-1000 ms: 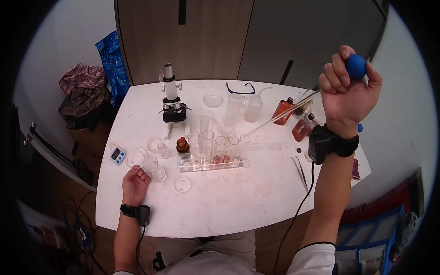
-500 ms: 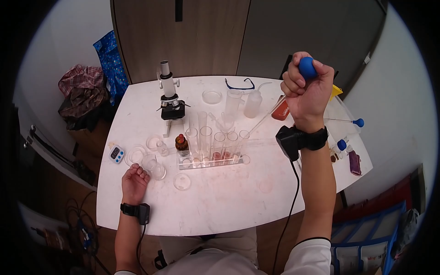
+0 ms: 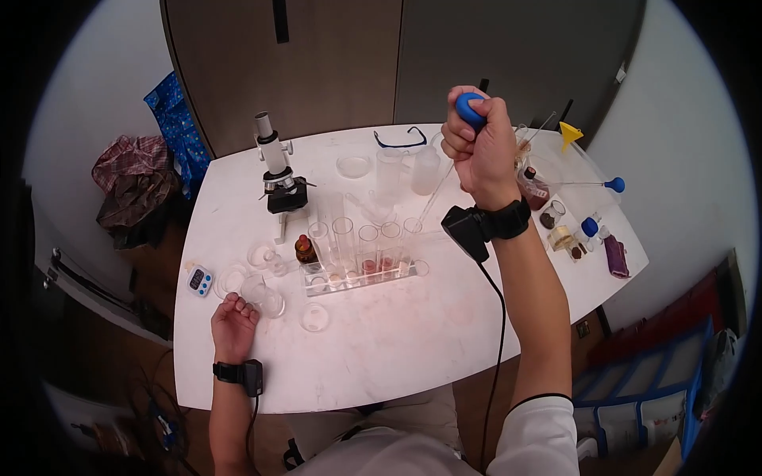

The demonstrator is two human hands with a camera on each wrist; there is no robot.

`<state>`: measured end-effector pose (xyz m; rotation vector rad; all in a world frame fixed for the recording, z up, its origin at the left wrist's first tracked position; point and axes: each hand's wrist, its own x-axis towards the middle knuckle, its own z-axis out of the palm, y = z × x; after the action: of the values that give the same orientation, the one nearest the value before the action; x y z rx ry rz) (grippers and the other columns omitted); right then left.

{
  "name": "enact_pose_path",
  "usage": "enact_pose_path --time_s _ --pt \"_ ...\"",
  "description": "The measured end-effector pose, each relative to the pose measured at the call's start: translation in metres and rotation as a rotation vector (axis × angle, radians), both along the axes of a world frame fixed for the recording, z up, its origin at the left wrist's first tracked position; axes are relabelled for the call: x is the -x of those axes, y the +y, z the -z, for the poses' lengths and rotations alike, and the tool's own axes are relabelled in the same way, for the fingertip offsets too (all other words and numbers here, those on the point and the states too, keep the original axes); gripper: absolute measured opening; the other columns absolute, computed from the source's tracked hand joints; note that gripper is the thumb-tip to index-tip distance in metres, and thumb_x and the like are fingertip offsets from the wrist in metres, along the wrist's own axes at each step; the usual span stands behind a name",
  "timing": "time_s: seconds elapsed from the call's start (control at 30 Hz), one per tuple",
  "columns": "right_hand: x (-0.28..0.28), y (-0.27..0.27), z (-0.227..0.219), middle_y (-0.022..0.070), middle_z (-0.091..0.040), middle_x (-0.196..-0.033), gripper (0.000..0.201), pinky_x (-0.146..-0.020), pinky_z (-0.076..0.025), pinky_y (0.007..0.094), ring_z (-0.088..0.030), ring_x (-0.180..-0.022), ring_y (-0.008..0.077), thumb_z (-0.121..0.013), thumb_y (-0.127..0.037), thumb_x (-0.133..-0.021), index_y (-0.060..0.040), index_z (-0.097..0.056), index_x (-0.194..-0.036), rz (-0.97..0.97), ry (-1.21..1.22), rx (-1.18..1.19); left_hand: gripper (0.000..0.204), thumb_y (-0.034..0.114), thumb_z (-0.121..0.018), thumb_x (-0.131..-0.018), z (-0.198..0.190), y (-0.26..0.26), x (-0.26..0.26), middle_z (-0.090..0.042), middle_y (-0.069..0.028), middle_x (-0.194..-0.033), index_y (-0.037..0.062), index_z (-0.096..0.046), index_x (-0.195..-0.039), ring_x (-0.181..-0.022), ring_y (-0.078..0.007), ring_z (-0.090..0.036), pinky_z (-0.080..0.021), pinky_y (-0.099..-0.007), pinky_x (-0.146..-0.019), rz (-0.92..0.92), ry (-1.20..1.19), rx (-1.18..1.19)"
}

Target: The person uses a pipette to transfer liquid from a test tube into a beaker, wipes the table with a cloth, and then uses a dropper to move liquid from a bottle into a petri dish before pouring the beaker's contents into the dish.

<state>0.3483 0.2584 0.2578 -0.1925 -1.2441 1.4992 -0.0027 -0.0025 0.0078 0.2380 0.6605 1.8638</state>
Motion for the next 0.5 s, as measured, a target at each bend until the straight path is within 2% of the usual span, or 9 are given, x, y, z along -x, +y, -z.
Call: enact_pose_path --time_s 0.23,0.5 --pt "0.003 -0.002 0.002 -0.0039 -0.031 -0.056 0.021 -0.042 -0.018 0.0238 -0.021 -0.046 0.0064 -0.039 -0.017 -0.09 -0.0029 -0.055 -0.095 0.025 -0.013 0.045 0.005 0.009 -0.054 -0.087 0.0 0.0 0.001 -0.052 -0.0013 -0.076 0.0081 -0.055 -0.092 -0.071 -0.0146 -0.05 -0.045 -0.0309 -0.074 0.002 0.007 -0.012" --pt "0.013 0.003 0.008 -0.0032 -0.032 -0.057 0.02 -0.043 -0.018 0.0242 -0.022 -0.047 0.0064 -0.04 -0.016 -0.09 -0.0029 -0.055 -0.092 0.02 -0.075 0.077 0.005 0.01 -0.053 -0.088 0.001 -0.001 0.002 -0.053 -0.0015 -0.076 0.0079 -0.056 -0.092 -0.072 -0.015 -0.052 -0.047 -0.0318 -0.075 0.02 0.009 -0.029"
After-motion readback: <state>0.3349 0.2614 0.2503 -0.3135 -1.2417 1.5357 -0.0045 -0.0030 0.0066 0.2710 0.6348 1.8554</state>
